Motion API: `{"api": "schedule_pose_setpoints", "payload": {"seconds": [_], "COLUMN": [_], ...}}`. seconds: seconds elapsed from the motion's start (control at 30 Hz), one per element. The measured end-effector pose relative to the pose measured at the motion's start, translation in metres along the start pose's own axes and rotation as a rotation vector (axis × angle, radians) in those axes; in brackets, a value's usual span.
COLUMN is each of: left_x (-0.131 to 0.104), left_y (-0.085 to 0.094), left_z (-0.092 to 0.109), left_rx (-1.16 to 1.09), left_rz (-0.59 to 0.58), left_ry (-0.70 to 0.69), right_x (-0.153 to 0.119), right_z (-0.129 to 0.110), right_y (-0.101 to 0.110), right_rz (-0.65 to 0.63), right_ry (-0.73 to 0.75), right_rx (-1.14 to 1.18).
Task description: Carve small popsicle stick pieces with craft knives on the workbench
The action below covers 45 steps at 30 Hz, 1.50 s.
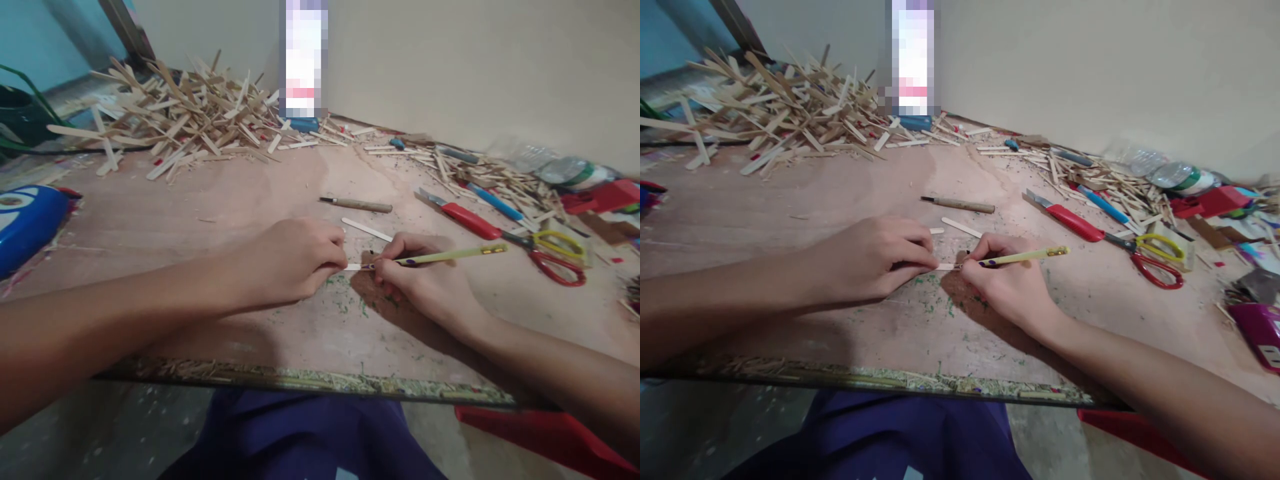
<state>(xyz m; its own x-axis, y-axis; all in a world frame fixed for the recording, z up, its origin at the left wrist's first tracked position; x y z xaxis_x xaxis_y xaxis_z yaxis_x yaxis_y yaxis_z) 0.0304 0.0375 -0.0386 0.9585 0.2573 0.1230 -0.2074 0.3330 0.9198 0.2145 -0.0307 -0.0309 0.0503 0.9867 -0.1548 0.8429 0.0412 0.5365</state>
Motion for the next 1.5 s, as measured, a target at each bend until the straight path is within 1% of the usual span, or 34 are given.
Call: {"api": "schedule_pose_setpoints", "payload": {"seconds": [0.2, 0.37, 0.6, 0.73, 0.9, 1.03, 1.17, 1.37, 1.5], "left_x": [-0.0006, -0.0011, -0.0003, 0.0001, 0.0007, 0.0014, 0.0015, 0.0011, 0.0013], "left_y": [0.0007, -0.0001, 0.0001, 0.0004, 0.0006, 0.0000, 0.0000, 0.0013, 0.0019], "left_z": [-0.0001, -0.0001, -0.0001, 0.0003, 0.0005, 0.0002, 0.0001, 0.0010, 0.0024], "left_rx": [0.006, -0.004, -0.001, 0.001, 0.001, 0.013, 0.007, 0.002, 0.011], "left_rz": [0.015, 0.027, 0.021, 0.012, 0.016, 0.006, 0.001, 0.006, 0.001], "left_ry": [-0.014, -0.016, -0.016, -0.016, -0.012, -0.001, 0.005, 0.003, 0.006], "right_x": [0.0001, -0.0005, -0.0009, 0.0008, 0.0019, 0.0019, 0.0018, 0.0002, 0.0006], "right_z": [-0.0003, 0.0008, 0.0000, -0.0028, -0.0059, -0.0061, -0.0040, -0.0060, -0.0056], "right_y": [-0.0010, -0.0002, -0.0002, -0.0016, -0.0021, -0.0026, -0.0039, -0.0022, -0.0024], "right_rz": [-0.018, 0.020, 0.014, -0.019, -0.020, -0.008, -0.025, -0.014, -0.020], "right_ry": [0.008, 0.016, -0.023, 0.013, 0.049, 0.054, 0.040, 0.068, 0.051], "right_rx": [0.006, -0.020, 0.066, 0.059, 0.018, 0.026, 0.061, 0.011, 0.037]}}
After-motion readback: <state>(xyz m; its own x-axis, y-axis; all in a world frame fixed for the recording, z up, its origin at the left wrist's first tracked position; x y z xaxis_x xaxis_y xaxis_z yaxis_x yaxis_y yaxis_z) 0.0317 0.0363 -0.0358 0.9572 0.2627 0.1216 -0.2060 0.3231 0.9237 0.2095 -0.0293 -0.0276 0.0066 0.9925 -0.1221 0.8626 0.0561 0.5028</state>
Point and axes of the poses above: each hand's wrist, its own x-axis towards the middle knuckle, its own y-axis out of the back of the hand, z = x × y, the point moved 4 cm from there along x, towards the middle knuckle, and after that the axes turned 8 degrees about -z, right-handed, at the moved point
